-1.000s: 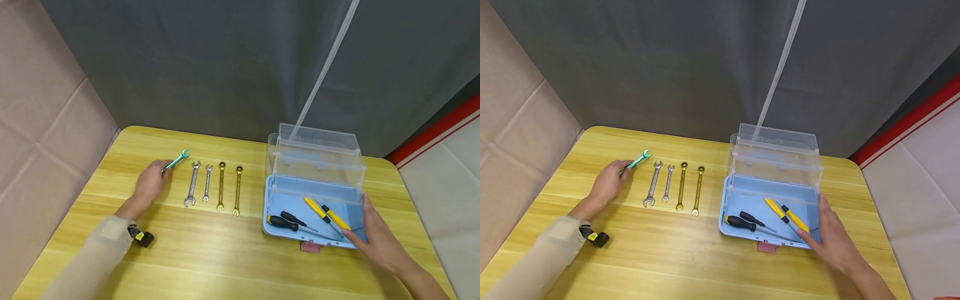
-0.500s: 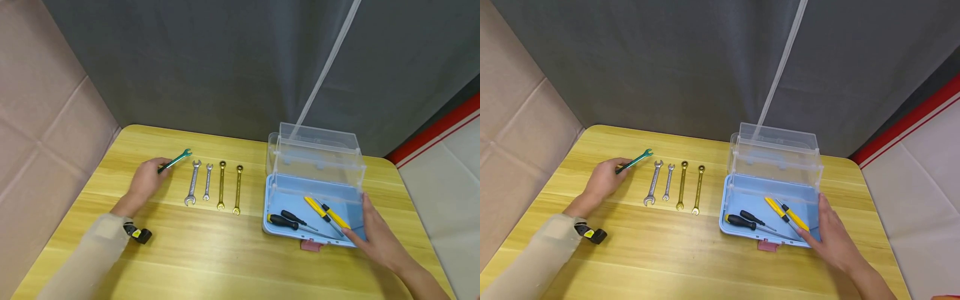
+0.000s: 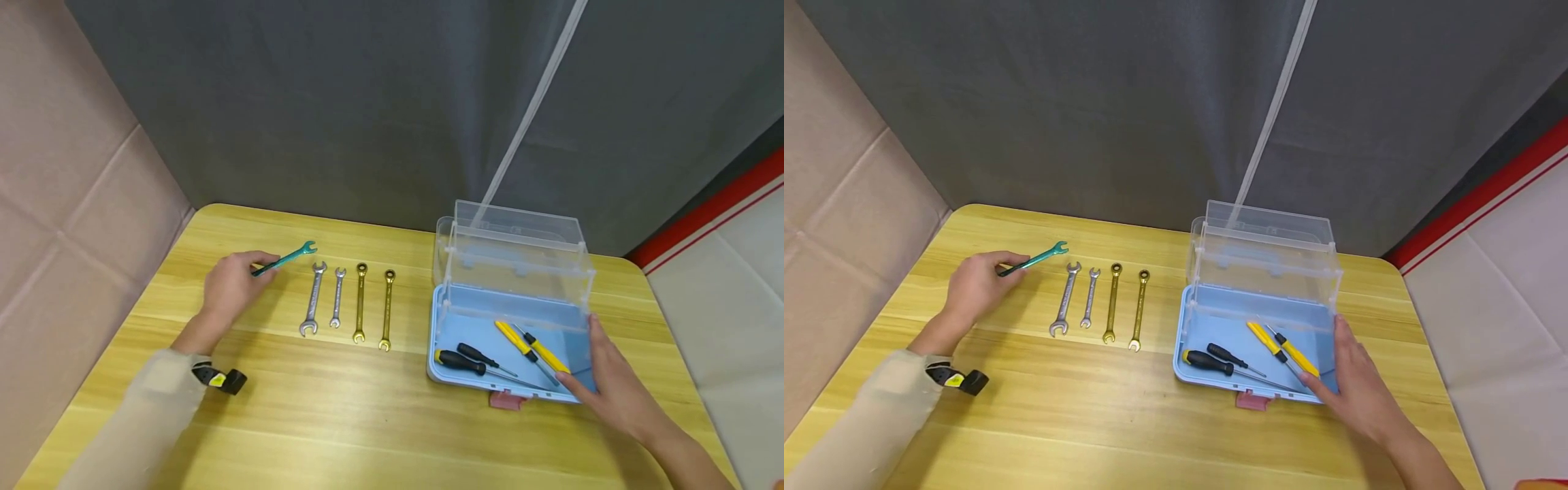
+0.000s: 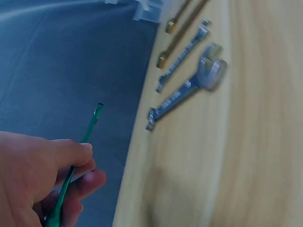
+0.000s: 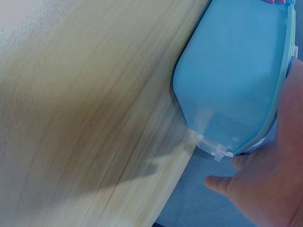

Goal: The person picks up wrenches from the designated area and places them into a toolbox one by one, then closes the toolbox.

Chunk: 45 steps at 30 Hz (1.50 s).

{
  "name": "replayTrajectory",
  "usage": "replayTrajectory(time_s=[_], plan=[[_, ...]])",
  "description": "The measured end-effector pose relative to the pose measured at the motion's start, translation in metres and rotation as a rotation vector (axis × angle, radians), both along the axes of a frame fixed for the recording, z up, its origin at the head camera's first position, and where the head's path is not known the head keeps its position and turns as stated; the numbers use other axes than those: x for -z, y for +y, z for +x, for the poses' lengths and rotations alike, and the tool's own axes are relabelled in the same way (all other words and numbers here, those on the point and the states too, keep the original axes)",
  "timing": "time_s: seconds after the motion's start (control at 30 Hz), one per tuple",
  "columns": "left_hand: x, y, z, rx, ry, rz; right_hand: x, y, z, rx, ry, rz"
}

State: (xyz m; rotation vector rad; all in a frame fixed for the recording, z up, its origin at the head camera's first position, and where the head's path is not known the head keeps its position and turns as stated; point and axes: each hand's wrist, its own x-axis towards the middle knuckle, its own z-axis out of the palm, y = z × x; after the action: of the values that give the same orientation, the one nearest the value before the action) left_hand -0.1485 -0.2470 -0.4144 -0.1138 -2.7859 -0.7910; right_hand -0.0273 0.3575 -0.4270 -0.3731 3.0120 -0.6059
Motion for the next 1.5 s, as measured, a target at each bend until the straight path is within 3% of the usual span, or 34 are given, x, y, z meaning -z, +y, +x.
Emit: replayTrajectory(time_s=[0.3,1.13,1.5], plan=[[-0.010,0.009,-0.006,0.048,-0.092,0.124,0.000,0.001,0.000,-0.002,0.004,-0.001],[-0.034,0.036,-0.013,0.145,-0.127,0.049,-0.001,0.000,0.000,0.004,0.002,-0.010],[-0.043,0.052,-0.019,0.171,-0.160,0.086,-0.001,-0.001,-0.001,0.008,0.001,-0.011]])
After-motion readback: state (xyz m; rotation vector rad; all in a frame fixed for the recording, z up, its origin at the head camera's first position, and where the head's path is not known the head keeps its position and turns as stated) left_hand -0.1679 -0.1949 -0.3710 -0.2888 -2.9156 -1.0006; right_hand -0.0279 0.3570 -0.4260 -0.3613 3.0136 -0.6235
